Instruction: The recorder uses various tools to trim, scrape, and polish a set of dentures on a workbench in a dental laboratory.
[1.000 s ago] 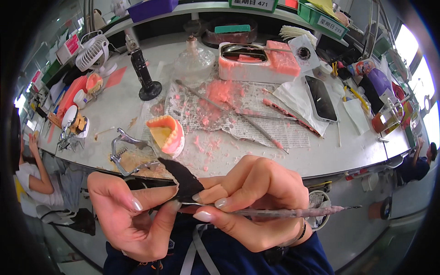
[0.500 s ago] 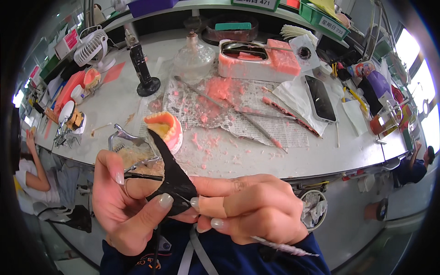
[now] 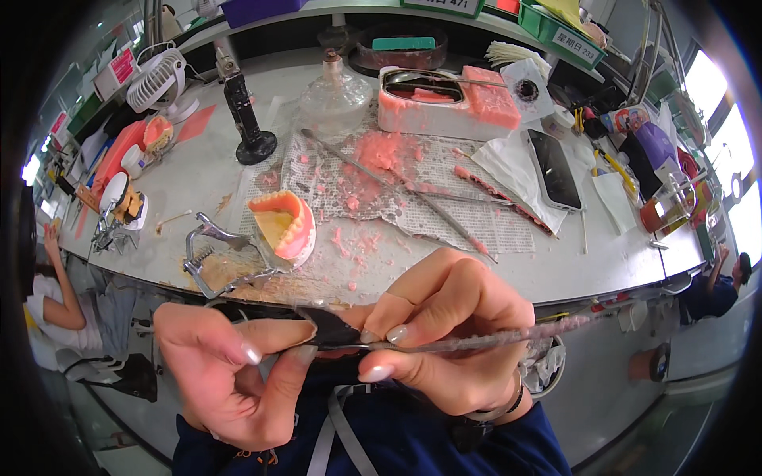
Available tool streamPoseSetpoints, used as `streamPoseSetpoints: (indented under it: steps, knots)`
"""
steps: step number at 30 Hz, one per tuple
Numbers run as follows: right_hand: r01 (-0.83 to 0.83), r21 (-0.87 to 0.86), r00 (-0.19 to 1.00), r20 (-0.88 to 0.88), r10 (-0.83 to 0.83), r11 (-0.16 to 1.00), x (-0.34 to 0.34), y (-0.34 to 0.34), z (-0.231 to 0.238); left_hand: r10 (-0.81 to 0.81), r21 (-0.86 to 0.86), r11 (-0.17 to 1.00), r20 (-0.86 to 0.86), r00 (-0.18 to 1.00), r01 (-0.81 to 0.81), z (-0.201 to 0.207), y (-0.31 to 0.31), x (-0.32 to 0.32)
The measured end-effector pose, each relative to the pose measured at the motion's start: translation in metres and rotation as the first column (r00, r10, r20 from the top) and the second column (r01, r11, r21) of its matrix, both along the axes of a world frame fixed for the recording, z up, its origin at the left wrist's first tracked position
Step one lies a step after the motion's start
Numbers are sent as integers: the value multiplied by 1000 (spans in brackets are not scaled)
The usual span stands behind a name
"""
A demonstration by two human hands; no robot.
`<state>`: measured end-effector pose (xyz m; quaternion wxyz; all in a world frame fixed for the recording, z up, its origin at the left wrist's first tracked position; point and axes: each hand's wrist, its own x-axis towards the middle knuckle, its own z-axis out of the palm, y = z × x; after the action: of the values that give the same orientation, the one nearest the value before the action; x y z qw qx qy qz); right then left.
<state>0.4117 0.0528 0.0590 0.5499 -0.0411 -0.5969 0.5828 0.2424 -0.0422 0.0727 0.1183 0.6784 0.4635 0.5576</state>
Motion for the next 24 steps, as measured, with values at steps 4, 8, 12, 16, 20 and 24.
streamPoseSetpoints:
  steps: [4,8,12,16,20,24]
  knots:
    - [-103,-33,994,-23,102,994,0,0,1,-118,-77,987,267,956,143,0,4,-4]
    - [46,-149,994,-90,-60,988,-6,-12,4,7,-244,944,689,725,223,-1,2,3]
    - [218,340,961,-237,-141,915,-9,-1,4,5,-250,954,559,829,163,0,3,-1]
    - [-18,408,999,33,5,913,-3,2,5,-49,-54,997,183,982,59,2,10,-9]
    - [-138,-7,990,-14,138,990,-3,-9,5,-46,174,984,-7,999,46,0,18,-13]
    - [-172,-90,980,-120,161,981,-2,-5,3,-206,178,969,212,955,169,-5,19,-8]
